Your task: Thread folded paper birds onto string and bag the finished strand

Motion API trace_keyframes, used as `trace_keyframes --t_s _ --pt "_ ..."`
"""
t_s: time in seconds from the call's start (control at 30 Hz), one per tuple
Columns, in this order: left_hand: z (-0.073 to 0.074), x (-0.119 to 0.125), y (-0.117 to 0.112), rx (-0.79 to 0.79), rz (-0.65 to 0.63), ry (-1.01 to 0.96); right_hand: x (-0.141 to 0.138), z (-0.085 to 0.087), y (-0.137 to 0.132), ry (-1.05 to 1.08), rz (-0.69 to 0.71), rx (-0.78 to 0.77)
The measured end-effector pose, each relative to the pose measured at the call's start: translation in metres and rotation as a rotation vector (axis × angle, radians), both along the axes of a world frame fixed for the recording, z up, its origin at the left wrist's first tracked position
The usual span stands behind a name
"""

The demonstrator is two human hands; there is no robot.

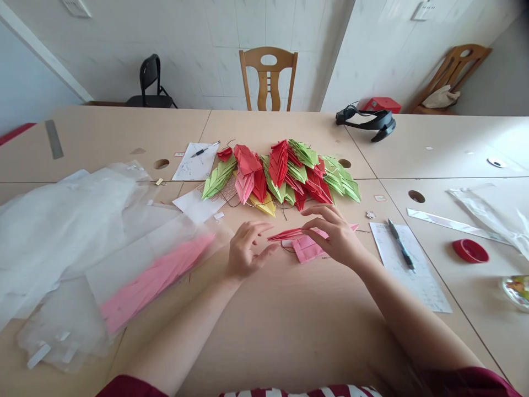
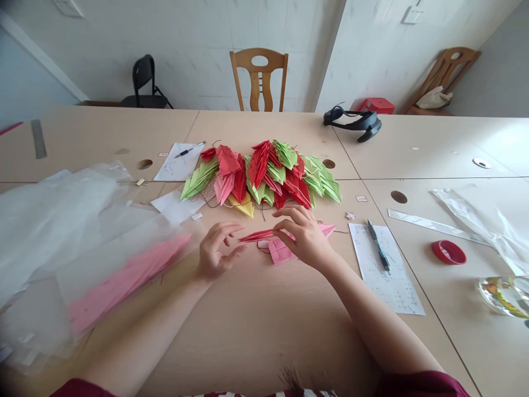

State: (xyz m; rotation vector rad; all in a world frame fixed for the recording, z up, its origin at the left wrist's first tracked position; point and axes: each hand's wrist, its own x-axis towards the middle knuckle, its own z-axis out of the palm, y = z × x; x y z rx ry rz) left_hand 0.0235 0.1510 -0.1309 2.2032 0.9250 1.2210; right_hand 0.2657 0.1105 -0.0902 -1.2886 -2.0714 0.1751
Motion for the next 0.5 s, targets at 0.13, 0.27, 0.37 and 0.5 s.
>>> trace_keyframes --t_s 0.13,0.27,0.37,0.5 --pt "0.007 0.011 -0.003 0.288 0.087 0.054 -0.007 -0.001 -0.002 -0.103 0.008 0.09" --pt "0.012 0.024 -0.007 0.36 0.063 0.141 -0.012 0.002 -0.006 -0.186 0.05 0.134" --pt "0.014 0.029 -0.01 0.336 0.09 0.154 -0.016 0.006 -0.008 -0.229 0.075 0.163" --pt "0.017 0.029 -0.012 0.323 0.074 0.188 -0.02 0.008 -0.01 -0.268 0.075 0.188"
